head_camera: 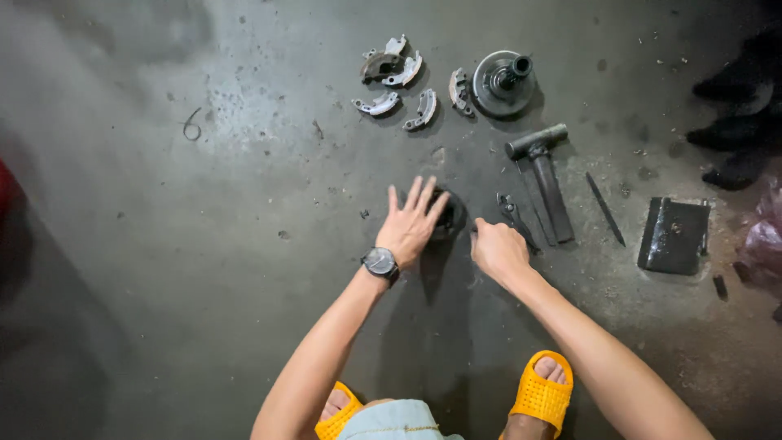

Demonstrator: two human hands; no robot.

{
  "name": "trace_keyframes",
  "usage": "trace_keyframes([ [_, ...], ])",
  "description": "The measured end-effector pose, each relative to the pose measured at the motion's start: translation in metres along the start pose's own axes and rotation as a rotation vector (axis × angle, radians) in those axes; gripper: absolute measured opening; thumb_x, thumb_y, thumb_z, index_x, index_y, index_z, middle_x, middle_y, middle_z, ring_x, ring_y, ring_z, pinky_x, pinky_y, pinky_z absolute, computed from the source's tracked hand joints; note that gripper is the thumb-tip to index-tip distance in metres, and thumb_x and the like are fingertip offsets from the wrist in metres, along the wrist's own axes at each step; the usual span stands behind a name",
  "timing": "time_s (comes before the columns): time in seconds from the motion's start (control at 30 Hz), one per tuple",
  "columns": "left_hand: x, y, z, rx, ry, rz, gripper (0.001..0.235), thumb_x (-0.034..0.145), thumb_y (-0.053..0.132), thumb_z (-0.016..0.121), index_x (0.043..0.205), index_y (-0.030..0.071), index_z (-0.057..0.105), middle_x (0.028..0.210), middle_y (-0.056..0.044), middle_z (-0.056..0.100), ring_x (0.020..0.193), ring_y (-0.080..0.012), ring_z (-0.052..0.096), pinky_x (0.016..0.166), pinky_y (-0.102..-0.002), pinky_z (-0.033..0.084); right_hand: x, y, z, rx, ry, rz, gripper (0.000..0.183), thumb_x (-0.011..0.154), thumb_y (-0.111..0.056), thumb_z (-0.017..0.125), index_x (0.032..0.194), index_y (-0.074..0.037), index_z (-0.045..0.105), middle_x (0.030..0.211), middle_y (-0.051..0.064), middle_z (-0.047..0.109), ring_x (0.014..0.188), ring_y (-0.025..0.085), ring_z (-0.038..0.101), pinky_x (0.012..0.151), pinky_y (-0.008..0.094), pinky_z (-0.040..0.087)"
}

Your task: The person sits on the workshop floor assembling a motorcycle clutch. They fit clutch plates into the hub, tap components into place with a hammer, use pliers on small parts, and handle springs and the clutch outer assembly while arranging parts on the floor.

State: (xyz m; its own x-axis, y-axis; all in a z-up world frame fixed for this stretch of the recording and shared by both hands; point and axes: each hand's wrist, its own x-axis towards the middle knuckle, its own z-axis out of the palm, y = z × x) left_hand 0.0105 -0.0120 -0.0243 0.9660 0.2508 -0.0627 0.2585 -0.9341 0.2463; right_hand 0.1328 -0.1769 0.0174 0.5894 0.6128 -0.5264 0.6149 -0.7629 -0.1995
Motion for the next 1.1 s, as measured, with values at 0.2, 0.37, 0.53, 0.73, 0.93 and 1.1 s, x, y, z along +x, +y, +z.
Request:
trace_keyframes([
  [0.2,-0.003,0.008,-0.038,0.013,-0.111,-0.132,0.11,0.069,0.035,0.088,0.157,0.006,0.027,0.162,-0.027,0.022,0.15,-0.0426,0.025,0.111,-0.071,0.024,-0.023,0.018,-0.008,0.211,0.332,-0.431,0.025,0.089,-0.016,0.069,0.113,-0.008,0.072,0.09,0.014,0.072,0.081,0.033,0.069,0.074,0.045,0.055],
  [0.37,0.002,0.028,-0.027,-0.308,-0.095,-0.299,0.116,0.068,0.043,0.089,0.153,-0.004,0.026,0.161,-0.029,0.024,0.148,-0.0436,0.027,0.116,-0.072,0.021,-0.022,0.013,-0.018,-0.004,0.398,-0.642,0.032,0.085,-0.016,0.072,0.115,-0.006,0.072,0.077,0.008,0.064,0.074,0.026,0.062,0.07,0.04,0.049],
  [0.53,0.004,0.028,-0.022,-0.296,0.047,-0.279,0.111,0.065,0.038,0.091,0.148,-0.004,0.031,0.156,-0.035,0.025,0.146,-0.0485,0.027,0.114,-0.07,0.021,-0.014,0.012,-0.019,-0.136,0.392,-0.698,0.032,0.087,-0.015,0.072,0.117,-0.005,0.072,0.074,0.006,0.06,0.071,0.023,0.059,0.065,0.037,0.046],
  [0.73,0.006,0.012,-0.003,-0.383,0.013,-0.221,0.102,0.067,0.024,0.091,0.15,0.001,0.036,0.157,-0.026,0.031,0.145,-0.0447,0.034,0.118,-0.067,0.025,-0.006,0.011,-0.019,-0.223,0.341,-0.787,0.036,0.083,-0.018,0.072,0.118,-0.006,0.071,0.08,0.005,0.063,0.074,0.023,0.06,0.067,0.037,0.046],
  [0.93,0.014,0.0,-0.019,-0.275,-0.071,-0.067,0.101,0.064,0.023,0.09,0.149,0.004,0.039,0.16,-0.024,0.032,0.147,-0.0398,0.034,0.117,-0.063,0.027,0.007,0.008,-0.021,-0.337,0.231,-0.864,0.048,0.075,-0.019,0.07,0.121,-0.007,0.069,0.085,0.005,0.064,0.08,0.024,0.063,0.072,0.038,0.048],
  [1.1,0.008,-0.002,-0.01,-0.411,0.01,-0.028,0.099,0.066,0.033,0.09,0.144,0.001,0.04,0.155,-0.03,0.032,0.144,-0.0452,0.032,0.116,-0.062,0.027,0.029,0.008,-0.031,-0.536,0.037,-0.936,0.048,0.077,-0.016,0.066,0.125,-0.008,0.064,0.089,0.004,0.065,0.084,0.023,0.067,0.074,0.038,0.05],
])
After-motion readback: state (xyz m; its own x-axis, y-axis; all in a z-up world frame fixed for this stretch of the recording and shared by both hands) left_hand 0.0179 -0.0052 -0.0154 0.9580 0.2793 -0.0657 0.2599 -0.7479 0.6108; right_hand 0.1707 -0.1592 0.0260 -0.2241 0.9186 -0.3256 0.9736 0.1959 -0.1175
